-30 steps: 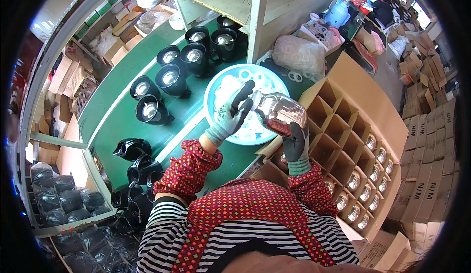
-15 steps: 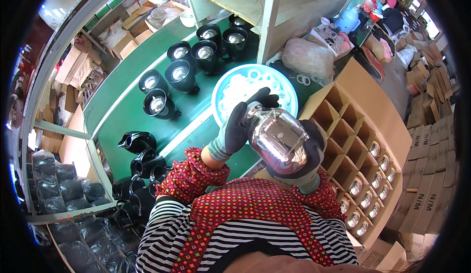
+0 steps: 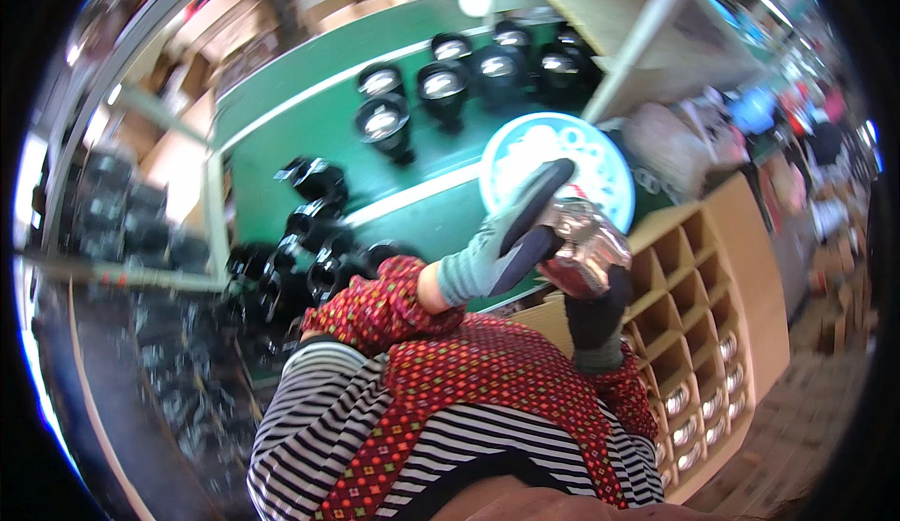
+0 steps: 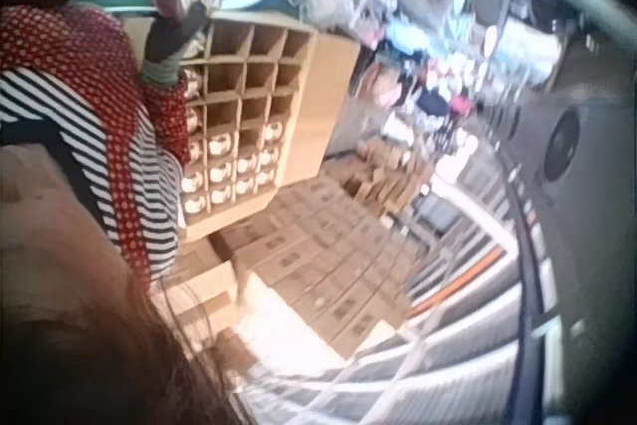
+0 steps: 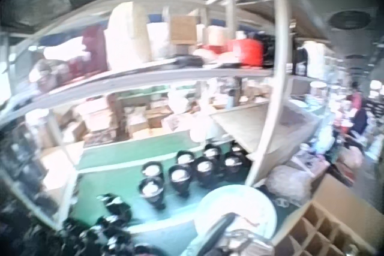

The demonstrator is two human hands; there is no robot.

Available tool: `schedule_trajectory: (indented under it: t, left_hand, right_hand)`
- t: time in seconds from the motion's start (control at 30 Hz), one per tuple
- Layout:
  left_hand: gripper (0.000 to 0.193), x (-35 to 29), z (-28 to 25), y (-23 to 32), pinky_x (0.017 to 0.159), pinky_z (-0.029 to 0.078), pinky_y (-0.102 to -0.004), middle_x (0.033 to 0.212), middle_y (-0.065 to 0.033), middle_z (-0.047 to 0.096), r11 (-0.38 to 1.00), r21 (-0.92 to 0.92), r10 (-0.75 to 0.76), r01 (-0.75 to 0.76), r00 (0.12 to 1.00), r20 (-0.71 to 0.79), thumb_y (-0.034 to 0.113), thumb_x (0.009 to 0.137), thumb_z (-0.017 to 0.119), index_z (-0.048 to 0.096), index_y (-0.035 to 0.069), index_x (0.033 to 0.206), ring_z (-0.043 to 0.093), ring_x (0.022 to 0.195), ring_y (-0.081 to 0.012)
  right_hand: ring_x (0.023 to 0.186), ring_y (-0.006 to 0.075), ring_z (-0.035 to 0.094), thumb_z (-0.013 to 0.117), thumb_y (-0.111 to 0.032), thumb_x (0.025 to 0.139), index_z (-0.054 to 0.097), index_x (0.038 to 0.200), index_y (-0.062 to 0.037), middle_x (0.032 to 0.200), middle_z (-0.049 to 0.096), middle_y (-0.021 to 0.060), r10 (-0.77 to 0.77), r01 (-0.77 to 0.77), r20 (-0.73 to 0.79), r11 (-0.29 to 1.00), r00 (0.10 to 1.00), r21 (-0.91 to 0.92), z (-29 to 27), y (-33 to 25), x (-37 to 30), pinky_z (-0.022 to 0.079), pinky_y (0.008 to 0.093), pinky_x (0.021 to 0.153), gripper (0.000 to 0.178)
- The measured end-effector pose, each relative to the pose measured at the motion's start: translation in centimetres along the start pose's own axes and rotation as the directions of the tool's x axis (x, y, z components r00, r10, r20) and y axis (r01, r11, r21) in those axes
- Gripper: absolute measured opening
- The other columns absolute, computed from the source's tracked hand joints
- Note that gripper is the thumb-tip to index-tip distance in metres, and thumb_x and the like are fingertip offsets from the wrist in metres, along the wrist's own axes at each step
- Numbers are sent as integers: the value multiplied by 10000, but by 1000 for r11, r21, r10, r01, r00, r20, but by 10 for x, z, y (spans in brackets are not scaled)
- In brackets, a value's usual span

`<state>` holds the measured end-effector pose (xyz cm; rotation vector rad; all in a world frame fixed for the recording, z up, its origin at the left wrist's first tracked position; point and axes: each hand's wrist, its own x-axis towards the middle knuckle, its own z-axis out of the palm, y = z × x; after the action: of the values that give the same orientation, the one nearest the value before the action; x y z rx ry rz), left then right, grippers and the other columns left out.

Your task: The person assembles black kettles by inserting a silver inner liner into each kettle body and placing a white plastic ring on top. The person handles the kettles one at a time, repeating the same insertion and placement steps throughout the clip.

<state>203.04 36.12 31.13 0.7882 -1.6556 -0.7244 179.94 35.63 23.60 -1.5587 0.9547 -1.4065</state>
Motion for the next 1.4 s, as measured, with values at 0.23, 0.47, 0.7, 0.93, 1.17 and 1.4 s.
schedule_trajectory:
  t: [0.23, 0.47, 0.7, 0.93, 1.17, 1.4]
  left_hand:
    - [1155, -109, -49, 8, 1265, 194, -570, 1655, -311, 262, 614, 701, -288, 362, 930, -227, 444, 774, 873, 246, 30, 1652, 244, 1533, -519]
    - [1398, -214, -102, -36, 1251, 149, -650, 1663, -289, 242, 124, 910, -731, 395, 657, -186, 471, 568, 950, 174, 127, 1679, 186, 1555, -503]
    - [1167, -200, -129, -11, 1118, 435, -512, 1411, -223, 544, 435, 728, -365, 530, 843, -396, 376, 586, 985, 427, 28, 1551, 541, 1286, -421]
    - [1231, -99, -121, 142, 1092, 518, -435, 1449, -218, 591, 938, -158, -345, 307, 835, -427, 181, 662, 972, 250, -20, 1639, 622, 1302, -310]
    - [1287, -46, -69, 135, 1030, 506, -467, 1354, -250, 576, 925, 347, -126, 158, 986, -111, 373, 552, 1035, 370, -74, 1560, 617, 1202, -378]
    - [1226, -23, -29, 120, 1032, 479, -502, 1356, -240, 572, 911, 411, -44, 39, 999, 3, 428, 618, 991, 368, -15, 1577, 602, 1195, -428]
  right_hand:
    - [1191, 286, 658, 989, -149, 686, 535, 1412, 33, 1325, 642, 169, 46, -29, 132, 991, 990, -128, 11, -19, -7, 553, 407, 1008, 876]
    - [1221, 314, 632, 950, -179, 720, 506, 1421, 0, 1343, 603, 159, 151, -149, 219, 989, 964, -24, -4, 30, -23, 545, 436, 1016, 848]
    - [1440, 339, 480, 615, -486, 1007, 434, 1563, -123, 1564, 492, 133, 494, -728, 570, 219, 657, 650, -4, 42, -21, 422, 570, 1185, 688]
    - [1172, 342, 652, 978, -204, 711, 482, 1389, 15, 1309, 609, 187, 55, -14, 365, 993, 929, -114, 7, 4, -23, 552, 448, 983, 868]
    - [1165, 331, 655, 944, -282, 751, 483, 1401, 15, 1310, 617, 181, 145, -225, 451, 966, 880, 130, 32, -23, -21, 550, 446, 986, 850]
    - [1164, 321, 656, 916, -335, 775, 477, 1419, 13, 1322, 617, 171, 9, 3, 525, 1000, 851, -22, 13, -43, -14, 548, 444, 996, 853]
